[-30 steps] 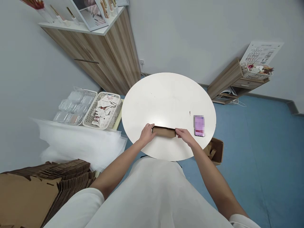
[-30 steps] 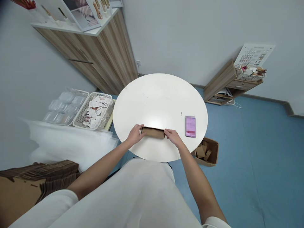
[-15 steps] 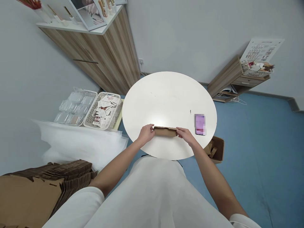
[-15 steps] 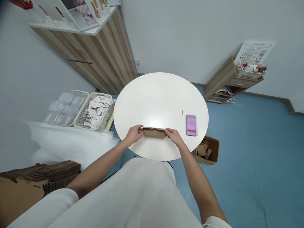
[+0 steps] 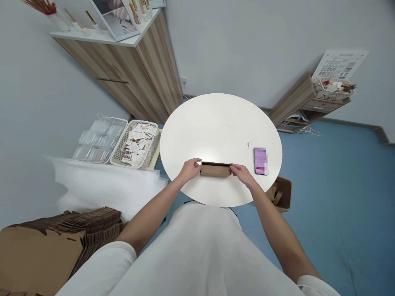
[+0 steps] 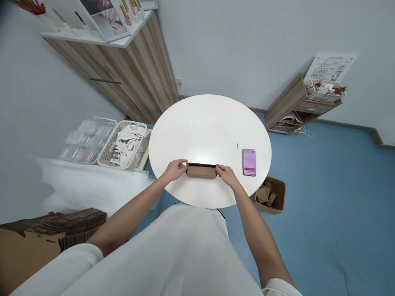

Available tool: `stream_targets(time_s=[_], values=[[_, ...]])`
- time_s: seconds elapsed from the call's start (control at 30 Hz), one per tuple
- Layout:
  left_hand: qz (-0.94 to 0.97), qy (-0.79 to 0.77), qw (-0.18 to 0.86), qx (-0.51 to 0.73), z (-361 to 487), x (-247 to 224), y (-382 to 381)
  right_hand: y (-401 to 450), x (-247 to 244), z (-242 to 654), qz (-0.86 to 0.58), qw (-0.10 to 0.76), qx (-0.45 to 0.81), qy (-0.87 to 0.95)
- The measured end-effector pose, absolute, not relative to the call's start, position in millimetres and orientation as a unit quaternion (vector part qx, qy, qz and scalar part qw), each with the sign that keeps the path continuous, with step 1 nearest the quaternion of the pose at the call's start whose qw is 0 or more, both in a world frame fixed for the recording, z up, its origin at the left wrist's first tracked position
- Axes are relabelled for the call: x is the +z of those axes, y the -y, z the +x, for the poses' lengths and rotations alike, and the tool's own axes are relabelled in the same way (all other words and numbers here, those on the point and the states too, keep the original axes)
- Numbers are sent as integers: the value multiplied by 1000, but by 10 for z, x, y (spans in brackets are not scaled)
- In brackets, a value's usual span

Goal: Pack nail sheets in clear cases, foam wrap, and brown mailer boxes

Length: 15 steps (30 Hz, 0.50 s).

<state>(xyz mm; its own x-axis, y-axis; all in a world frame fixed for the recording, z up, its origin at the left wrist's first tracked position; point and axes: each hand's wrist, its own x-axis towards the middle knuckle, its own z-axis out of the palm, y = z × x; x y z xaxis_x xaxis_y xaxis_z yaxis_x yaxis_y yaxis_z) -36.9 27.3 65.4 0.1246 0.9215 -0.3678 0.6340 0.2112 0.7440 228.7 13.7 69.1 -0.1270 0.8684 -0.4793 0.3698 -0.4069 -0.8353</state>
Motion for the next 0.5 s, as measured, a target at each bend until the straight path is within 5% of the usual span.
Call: stream_targets(time_s=[0.5], values=[[679,-587,417,142,-405,675,-212,-106,686,2333,-638,179,545,513]])
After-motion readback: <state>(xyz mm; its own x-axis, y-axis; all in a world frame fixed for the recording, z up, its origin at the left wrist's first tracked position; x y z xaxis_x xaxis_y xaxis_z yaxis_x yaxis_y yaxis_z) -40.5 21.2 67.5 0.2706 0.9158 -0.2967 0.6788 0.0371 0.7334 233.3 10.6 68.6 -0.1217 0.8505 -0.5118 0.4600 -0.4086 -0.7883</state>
